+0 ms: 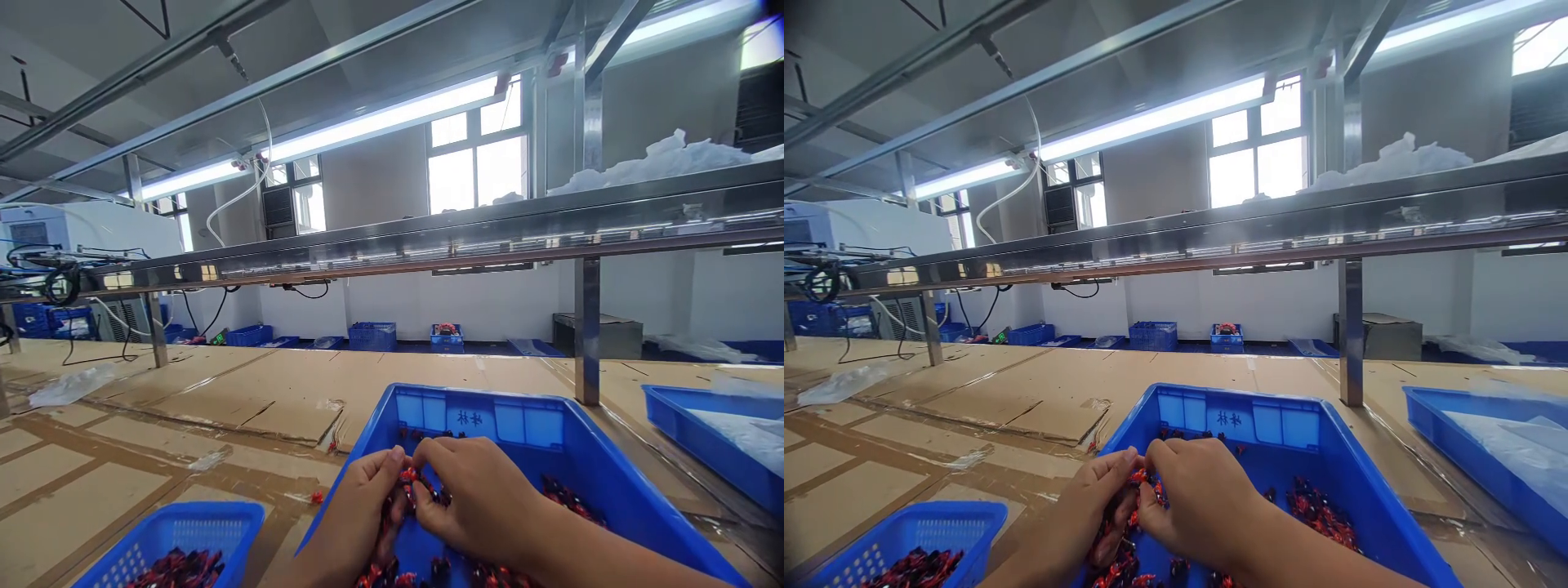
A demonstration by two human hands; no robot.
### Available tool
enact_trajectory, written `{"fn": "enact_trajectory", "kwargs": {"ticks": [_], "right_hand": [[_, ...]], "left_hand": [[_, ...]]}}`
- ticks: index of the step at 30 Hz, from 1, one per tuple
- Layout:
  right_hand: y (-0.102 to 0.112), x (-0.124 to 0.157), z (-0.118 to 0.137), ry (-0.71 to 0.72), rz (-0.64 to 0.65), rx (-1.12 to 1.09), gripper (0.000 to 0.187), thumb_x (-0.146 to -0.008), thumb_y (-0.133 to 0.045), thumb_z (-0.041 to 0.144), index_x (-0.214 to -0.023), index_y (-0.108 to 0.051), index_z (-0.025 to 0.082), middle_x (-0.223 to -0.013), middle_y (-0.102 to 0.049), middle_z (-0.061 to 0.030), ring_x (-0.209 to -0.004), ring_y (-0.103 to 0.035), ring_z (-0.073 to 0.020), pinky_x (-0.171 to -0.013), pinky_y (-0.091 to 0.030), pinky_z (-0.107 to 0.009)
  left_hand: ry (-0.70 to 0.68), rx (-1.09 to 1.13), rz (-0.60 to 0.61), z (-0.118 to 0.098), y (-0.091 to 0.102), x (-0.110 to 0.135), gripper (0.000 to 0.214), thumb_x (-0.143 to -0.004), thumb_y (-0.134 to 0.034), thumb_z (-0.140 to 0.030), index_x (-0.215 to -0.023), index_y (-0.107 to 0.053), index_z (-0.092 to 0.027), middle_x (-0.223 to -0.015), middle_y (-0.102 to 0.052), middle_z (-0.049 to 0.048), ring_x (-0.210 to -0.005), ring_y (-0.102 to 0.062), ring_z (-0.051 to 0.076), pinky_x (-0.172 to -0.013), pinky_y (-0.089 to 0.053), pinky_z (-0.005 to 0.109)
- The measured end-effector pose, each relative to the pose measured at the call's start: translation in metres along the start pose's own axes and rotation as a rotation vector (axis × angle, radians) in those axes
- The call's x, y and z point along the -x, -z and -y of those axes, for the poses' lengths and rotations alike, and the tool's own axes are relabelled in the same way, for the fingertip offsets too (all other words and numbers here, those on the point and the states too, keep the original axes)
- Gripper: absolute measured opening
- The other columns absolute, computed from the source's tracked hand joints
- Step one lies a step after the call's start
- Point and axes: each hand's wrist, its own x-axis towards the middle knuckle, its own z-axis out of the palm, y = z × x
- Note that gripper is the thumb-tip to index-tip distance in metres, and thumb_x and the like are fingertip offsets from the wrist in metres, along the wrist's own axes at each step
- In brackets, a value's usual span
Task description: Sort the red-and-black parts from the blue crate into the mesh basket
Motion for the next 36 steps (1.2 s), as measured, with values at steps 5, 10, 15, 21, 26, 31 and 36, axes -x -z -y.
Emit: {"fn": "enact_trajectory", "kwargs": {"ticks": [5,10,15,21,26,31,36], "right_hand": [[-0.002,0.001,0.006,-0.047,-0.086,-0.140,0.014,-0.083,-0.055,0.028,-0.093,-0.064,0.022,-0.068,-0.069,0.0014,-0.061,-0.065,-0.0167,-0.058,-0.038,-0.026],[0.000,0.002,0.010,-0.038,-0.122,-0.233,0.022,-0.083,-0.063,0.037,-0.102,-0.065,0.025,-0.060,-0.065,0.0048,-0.052,-0.060,-0.0135,-0.055,-0.037,-0.025],[0.000,0.002,0.006,0.031,-0.170,-0.247,0.016,-0.082,-0.061,0.026,-0.097,-0.066,0.024,-0.063,-0.068,0.0033,-0.055,-0.062,-0.0138,-0.058,-0.040,-0.024],[-0.003,0.005,0.001,0.143,-0.193,-0.228,0.019,-0.084,-0.057,0.023,-0.102,-0.063,0.025,-0.075,-0.072,0.0021,-0.061,-0.064,-0.0141,-0.059,-0.039,-0.025],[0.002,0.003,0.003,0.032,-0.186,-0.280,0.015,-0.079,-0.061,0.025,-0.093,-0.063,0.022,-0.056,-0.061,0.0056,-0.046,-0.053,-0.0108,-0.052,-0.034,-0.023],[0.008,0.000,0.005,0.005,-0.160,-0.364,0.013,-0.075,-0.060,0.023,-0.088,-0.062,0.021,-0.049,-0.046,0.0085,-0.046,-0.046,-0.0102,-0.052,-0.030,-0.024],[0.001,-0.003,-0.002,-0.435,0.131,-1.266,0.014,-0.077,-0.043,0.037,-0.075,-0.043,0.023,-0.057,-0.038,0.0076,-0.042,-0.028,-0.0081,-0.040,-0.022,-0.021]], "left_hand": [[0.066,0.105,0.011,-0.006,-0.003,0.002,0.063,-0.068,-0.056,-0.080,-0.056,-0.043,-0.020,-0.037,-0.036,-0.0075,-0.027,-0.028,0.005,-0.032,-0.019,0.019],[0.116,0.259,0.043,-0.015,-0.007,0.008,0.066,-0.062,-0.062,-0.081,-0.055,-0.038,-0.020,-0.035,-0.029,-0.0099,-0.028,-0.020,0.002,-0.035,-0.014,0.018],[0.195,0.278,0.051,-0.015,-0.005,0.009,0.060,-0.069,-0.062,-0.074,-0.057,-0.040,-0.019,-0.044,-0.038,-0.0081,-0.030,-0.023,0.003,-0.034,-0.017,0.020],[0.176,0.261,-0.119,-0.007,0.002,0.002,0.045,-0.074,-0.058,-0.064,-0.083,-0.055,-0.020,-0.048,-0.040,-0.0089,-0.032,-0.028,0.005,-0.037,-0.015,0.019],[0.151,0.128,-0.160,-0.007,0.000,0.004,0.048,-0.077,-0.052,-0.065,-0.089,-0.056,-0.019,-0.048,-0.045,-0.0073,-0.030,-0.031,0.007,-0.034,-0.021,0.020],[0.024,-0.006,-0.259,-0.010,-0.002,0.004,0.053,-0.075,-0.050,-0.070,-0.083,-0.057,-0.019,-0.044,-0.040,-0.0084,-0.028,-0.033,0.009,-0.030,-0.023,0.020],[0.096,0.058,-0.217,-0.006,0.001,0.001,0.056,-0.080,-0.041,-0.073,-0.083,-0.057,-0.019,-0.045,-0.039,-0.0081,-0.028,-0.031,0.008,-0.030,-0.021,0.019]]}}
